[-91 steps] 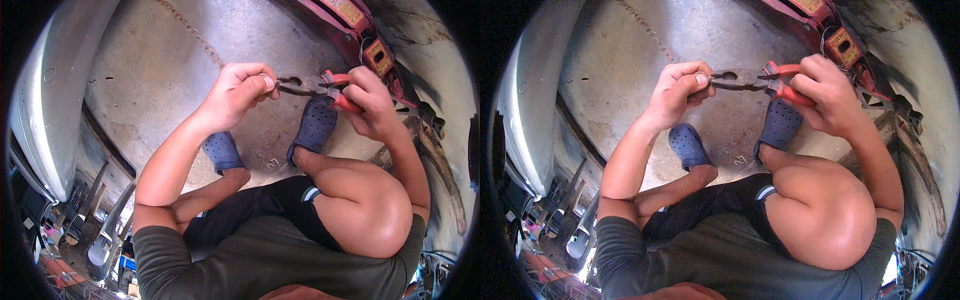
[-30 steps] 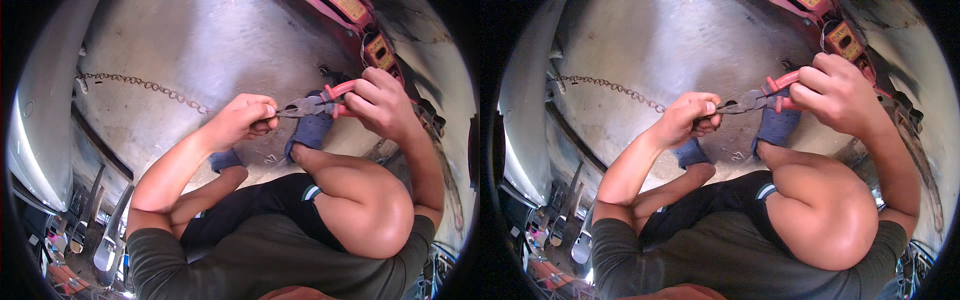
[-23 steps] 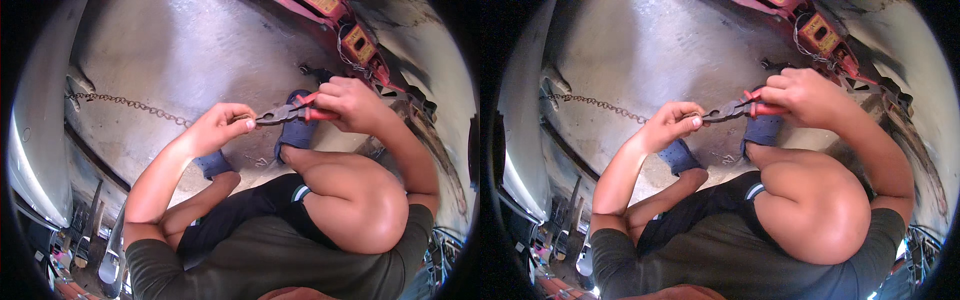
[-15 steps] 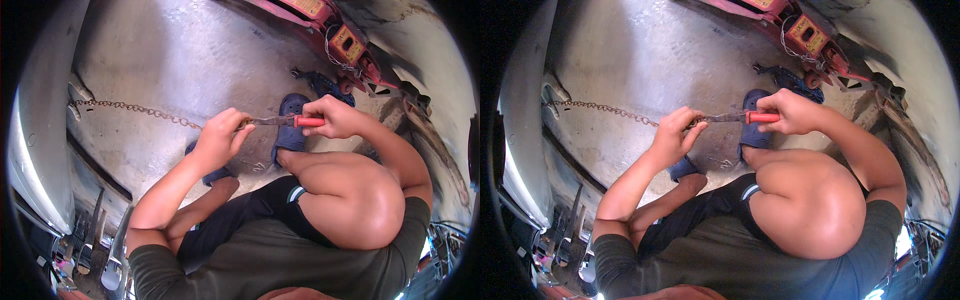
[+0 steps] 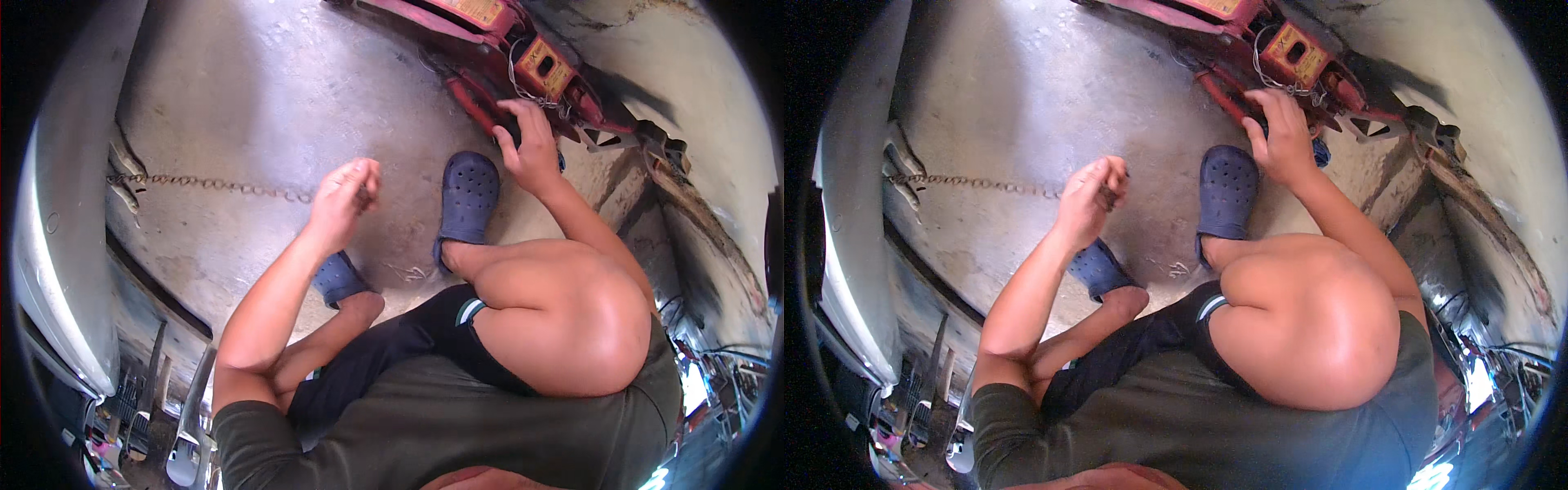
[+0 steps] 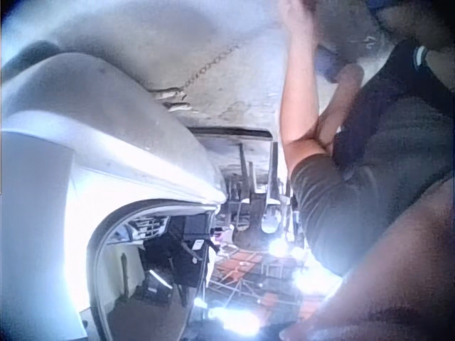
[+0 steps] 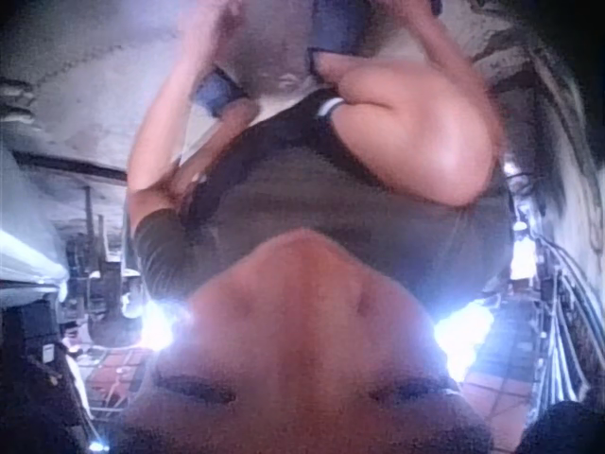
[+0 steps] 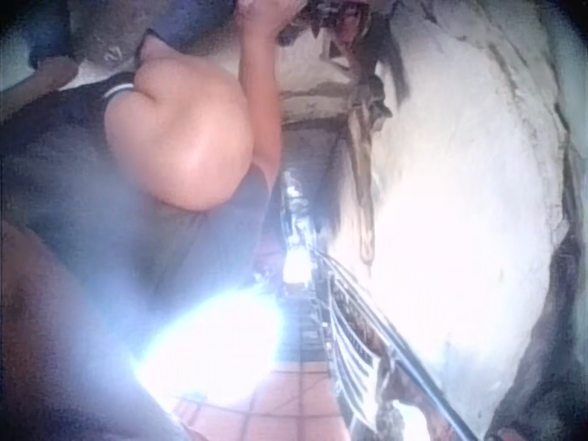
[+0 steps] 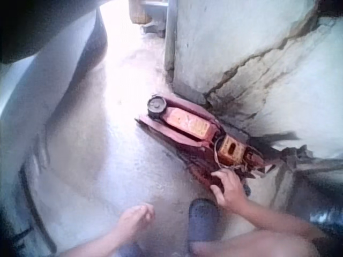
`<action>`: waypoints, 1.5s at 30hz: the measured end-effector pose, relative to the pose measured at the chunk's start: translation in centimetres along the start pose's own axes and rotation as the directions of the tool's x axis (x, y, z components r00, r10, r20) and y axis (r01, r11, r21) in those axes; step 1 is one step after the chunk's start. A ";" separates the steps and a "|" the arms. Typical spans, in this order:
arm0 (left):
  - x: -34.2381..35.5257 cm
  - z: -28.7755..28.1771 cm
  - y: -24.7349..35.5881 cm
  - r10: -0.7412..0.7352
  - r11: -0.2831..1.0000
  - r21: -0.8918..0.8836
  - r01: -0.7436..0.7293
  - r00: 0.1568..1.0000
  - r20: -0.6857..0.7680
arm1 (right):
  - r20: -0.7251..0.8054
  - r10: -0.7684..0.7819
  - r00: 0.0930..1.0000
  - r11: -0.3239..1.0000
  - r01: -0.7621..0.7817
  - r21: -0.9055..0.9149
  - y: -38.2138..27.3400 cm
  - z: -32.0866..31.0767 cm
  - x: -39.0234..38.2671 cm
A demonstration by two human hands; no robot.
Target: The person is using pliers and wire to fix or join links of a metal chain near a car.
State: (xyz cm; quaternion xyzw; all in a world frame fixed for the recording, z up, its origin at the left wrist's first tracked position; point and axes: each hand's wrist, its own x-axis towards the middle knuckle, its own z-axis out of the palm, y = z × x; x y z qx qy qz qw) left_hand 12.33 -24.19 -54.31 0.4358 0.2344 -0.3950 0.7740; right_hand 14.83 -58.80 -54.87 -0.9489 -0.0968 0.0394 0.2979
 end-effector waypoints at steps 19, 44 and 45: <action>5.5 4.7 1.1 0.272 0.919 -0.352 -0.181 0.934 0.230 | 0.171 0.150 0.974 0.933 -0.082 -0.351 3.1 3.1 -4.3; 0.2 8.8 5.2 0.274 0.922 0.182 -0.341 0.909 0.315 | 0.691 -0.155 0.706 0.127 -0.679 0.723 -8.4 2.8 3.1; -0.3 9.3 6.3 0.253 0.835 0.414 -0.363 0.921 0.298 | 0.617 -0.160 0.770 0.203 -0.586 0.784 -8.4 3.2 2.9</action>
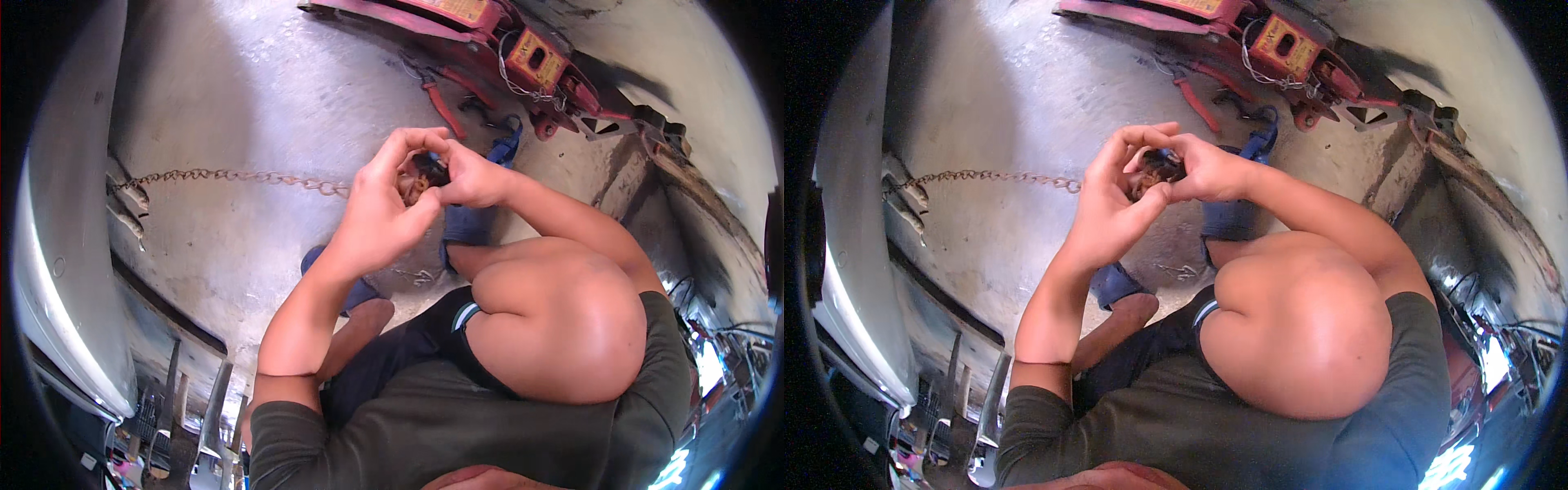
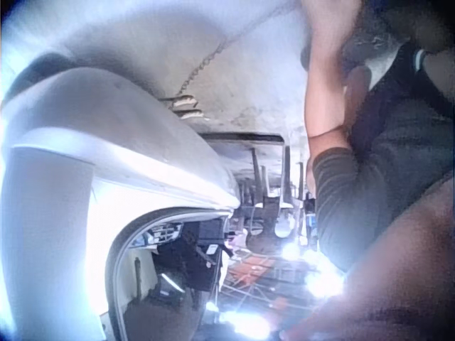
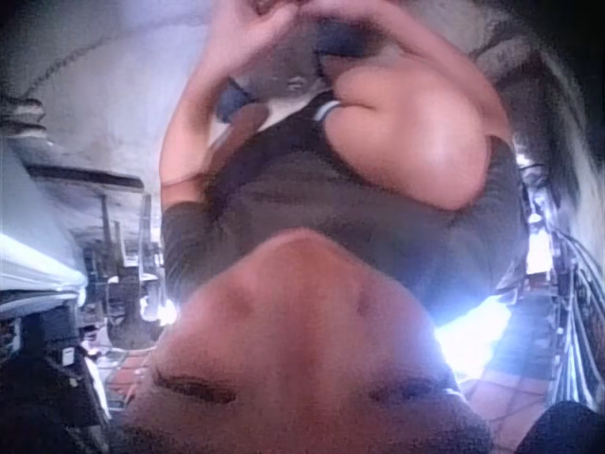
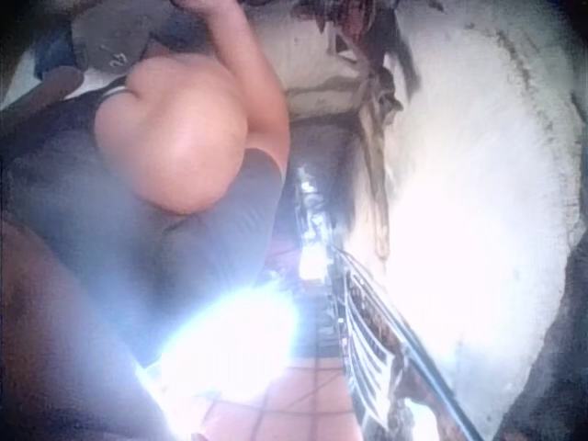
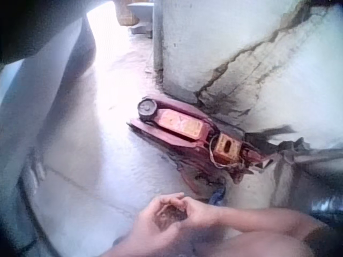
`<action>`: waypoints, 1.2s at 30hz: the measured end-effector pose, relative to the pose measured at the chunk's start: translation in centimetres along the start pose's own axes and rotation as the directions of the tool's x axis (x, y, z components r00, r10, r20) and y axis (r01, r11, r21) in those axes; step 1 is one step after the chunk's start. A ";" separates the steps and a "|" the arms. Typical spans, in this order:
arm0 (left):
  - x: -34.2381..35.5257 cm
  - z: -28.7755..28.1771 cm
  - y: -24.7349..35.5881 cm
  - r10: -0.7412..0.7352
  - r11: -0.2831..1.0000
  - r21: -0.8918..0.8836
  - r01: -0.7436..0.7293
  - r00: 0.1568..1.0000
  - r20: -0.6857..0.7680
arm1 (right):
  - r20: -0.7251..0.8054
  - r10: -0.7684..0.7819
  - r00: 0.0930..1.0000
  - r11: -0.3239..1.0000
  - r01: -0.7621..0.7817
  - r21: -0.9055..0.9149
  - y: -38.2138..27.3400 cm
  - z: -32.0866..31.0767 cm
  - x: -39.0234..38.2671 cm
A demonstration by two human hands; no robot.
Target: The person is using pliers and wire to fix or join links of a metal chain near a car.
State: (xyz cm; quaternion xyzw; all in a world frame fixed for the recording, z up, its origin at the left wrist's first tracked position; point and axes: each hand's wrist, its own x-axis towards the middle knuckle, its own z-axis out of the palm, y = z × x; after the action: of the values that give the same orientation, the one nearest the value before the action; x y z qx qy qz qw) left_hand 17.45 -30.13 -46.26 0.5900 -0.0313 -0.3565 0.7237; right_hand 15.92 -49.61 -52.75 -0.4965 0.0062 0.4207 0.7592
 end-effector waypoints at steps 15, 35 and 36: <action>-0.6 -2.4 -0.1 0.470 0.426 0.889 -0.165 0.881 -0.062 | -0.066 -0.212 0.975 0.941 0.186 -0.283 -0.2 -0.8 0.3; 0.7 -3.6 -5.6 -0.294 0.902 -0.407 0.145 0.897 -0.330 | -0.192 -0.154 0.969 0.957 0.098 -0.273 -2.5 -0.7 -0.5; 0.8 -3.4 -5.7 -0.304 0.891 -0.437 0.123 0.877 -0.371 | -0.125 -0.225 0.966 0.904 0.160 -0.396 -2.4 -0.9 -0.2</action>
State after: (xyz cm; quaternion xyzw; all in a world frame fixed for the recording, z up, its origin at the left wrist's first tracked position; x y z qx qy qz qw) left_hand 16.93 -28.00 -52.56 0.4927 0.2693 -0.2955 0.7729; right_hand 17.69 -50.81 -51.30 -0.6668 -0.0611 0.2931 0.6825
